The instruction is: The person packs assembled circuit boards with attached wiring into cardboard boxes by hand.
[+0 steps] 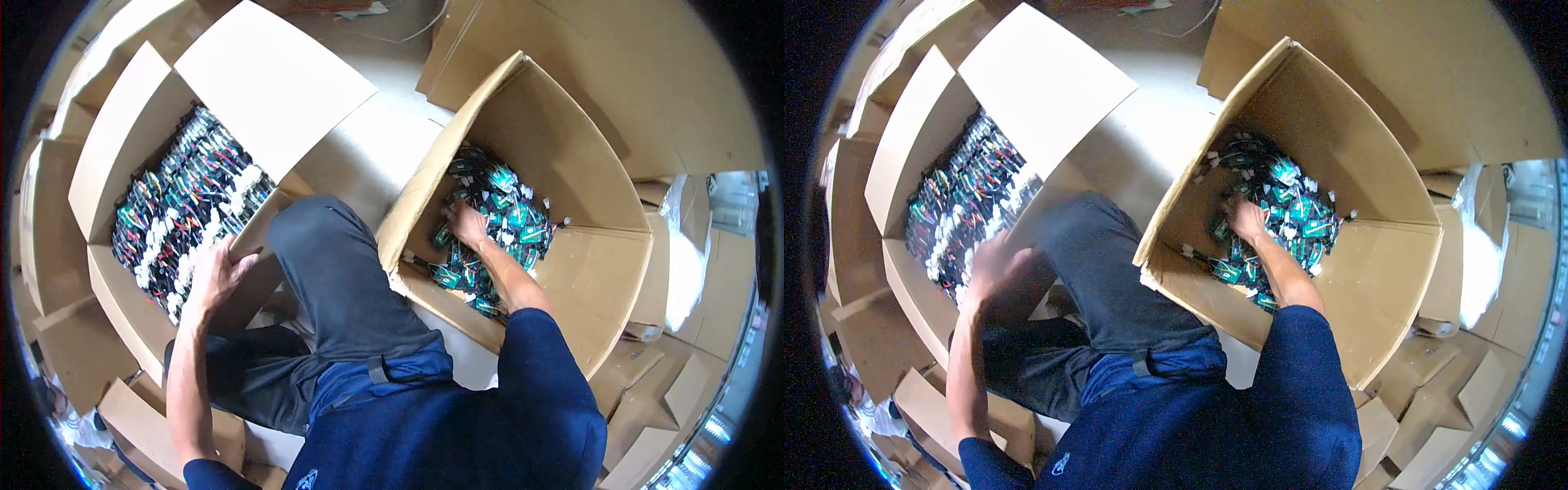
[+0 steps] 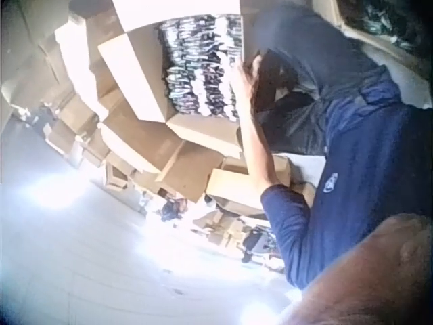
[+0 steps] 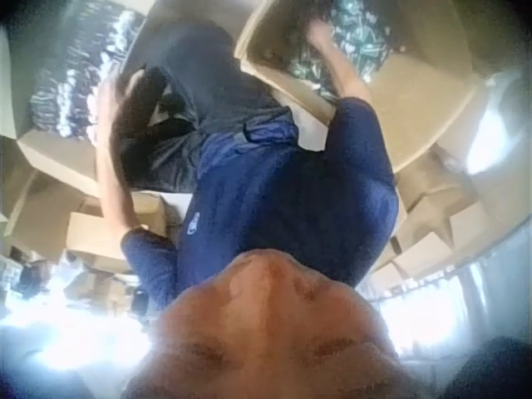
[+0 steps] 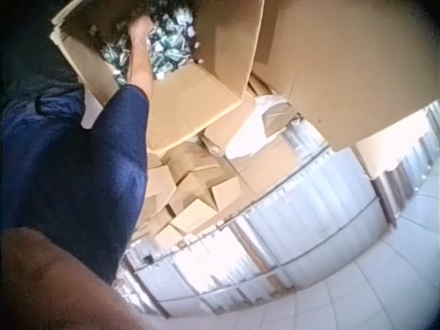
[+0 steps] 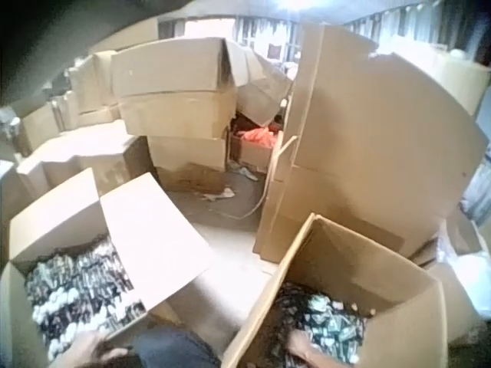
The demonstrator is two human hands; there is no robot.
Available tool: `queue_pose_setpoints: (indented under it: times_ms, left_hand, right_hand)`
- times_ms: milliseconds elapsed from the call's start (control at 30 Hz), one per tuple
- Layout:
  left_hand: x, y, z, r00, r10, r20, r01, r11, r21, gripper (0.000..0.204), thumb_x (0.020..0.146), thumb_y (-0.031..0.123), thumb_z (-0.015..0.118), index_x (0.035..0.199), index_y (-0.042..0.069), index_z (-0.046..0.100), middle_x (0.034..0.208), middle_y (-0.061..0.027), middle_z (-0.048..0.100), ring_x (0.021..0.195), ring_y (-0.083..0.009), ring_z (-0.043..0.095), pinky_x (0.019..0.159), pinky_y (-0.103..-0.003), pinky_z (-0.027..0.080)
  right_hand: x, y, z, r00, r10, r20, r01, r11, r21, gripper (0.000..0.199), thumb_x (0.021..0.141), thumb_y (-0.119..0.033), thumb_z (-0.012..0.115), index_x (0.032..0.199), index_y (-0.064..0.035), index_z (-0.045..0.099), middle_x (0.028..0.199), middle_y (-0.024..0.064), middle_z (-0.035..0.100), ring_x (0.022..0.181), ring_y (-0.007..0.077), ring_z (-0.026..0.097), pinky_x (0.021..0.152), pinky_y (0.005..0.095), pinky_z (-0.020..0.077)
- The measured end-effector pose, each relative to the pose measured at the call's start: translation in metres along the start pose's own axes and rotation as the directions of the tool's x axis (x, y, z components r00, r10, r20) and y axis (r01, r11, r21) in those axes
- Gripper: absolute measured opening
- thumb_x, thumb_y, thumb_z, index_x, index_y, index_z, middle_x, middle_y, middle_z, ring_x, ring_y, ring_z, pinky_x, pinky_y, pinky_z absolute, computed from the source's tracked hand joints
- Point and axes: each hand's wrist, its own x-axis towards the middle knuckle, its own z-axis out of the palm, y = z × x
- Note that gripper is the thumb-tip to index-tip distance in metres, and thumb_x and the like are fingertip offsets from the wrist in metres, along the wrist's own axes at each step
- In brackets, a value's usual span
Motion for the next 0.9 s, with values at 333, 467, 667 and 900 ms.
queue_pose_setpoints:
  times_ms: [333, 467, 667, 900]
  left_hand:
    - [-0.008, 0.005, -0.012, 0.999, -0.027, 0.044, 0.031, 0.996, -0.078, 0.041, 0.087, 0.035, 0.079, 0.105, 0.001, 0.065, 0.087, -0.0251, 0.068, 0.085, -0.0409, 0.069, 0.075, -0.05, 0.052]
    - [-0.004, -0.01, 0.0, 0.998, 0.06, -0.017, -0.06, 0.998, -0.009, 0.039, 0.09, 0.03, 0.077, 0.11, -0.001, 0.066, 0.094, -0.0235, 0.071, 0.088, -0.0409, 0.069, 0.079, -0.048, 0.053]
    - [-0.049, 0.153, -0.008, 0.802, 0.137, -0.581, -0.479, 0.729, -0.489, 0.017, 0.1, 0.011, 0.063, 0.108, 0.0, 0.073, 0.103, -0.0152, 0.072, 0.096, -0.0254, 0.07, 0.089, -0.035, 0.055]
    - [-0.047, 0.301, 0.067, 0.787, 0.579, 0.211, 0.592, -0.615, -0.52, 0.108, 0.093, 0.079, 0.044, 0.156, -0.008, 0.024, 0.162, -0.0232, 0.033, 0.146, -0.0351, 0.041, 0.121, -0.053, 0.035]
  right_hand:
    - [-0.081, -0.074, -0.2, 0.987, 0.012, -0.16, 0.104, 0.713, 0.693, 0.023, 0.085, -0.015, 0.078, 0.102, -0.0055, 0.064, 0.088, -0.0025, 0.057, 0.081, 0.009, 0.055, 0.076, 0.028, 0.05]
    - [-0.109, -0.101, -0.256, 0.934, 0.02, -0.357, 0.275, 0.597, 0.754, 0.033, 0.085, -0.009, 0.081, 0.111, -0.0005, 0.062, 0.095, -0.0006, 0.061, 0.086, 0.0069, 0.055, 0.077, 0.025, 0.0501]
    - [-0.15, -0.153, -0.319, 0.649, 0.069, -0.757, 0.486, 0.728, 0.483, 0.035, 0.087, -0.006, 0.079, 0.114, 0.002, 0.058, 0.095, -0.0003, 0.06, 0.083, 0.0066, 0.055, 0.076, 0.024, 0.0495]
    - [-0.217, -0.261, -0.309, 0.376, -0.024, -0.926, 0.714, 0.644, 0.274, 0.036, 0.089, 0.0, 0.074, 0.118, 0.0011, 0.051, 0.096, 0.004, 0.065, 0.083, 0.0099, 0.06, 0.073, 0.0271, 0.0508]
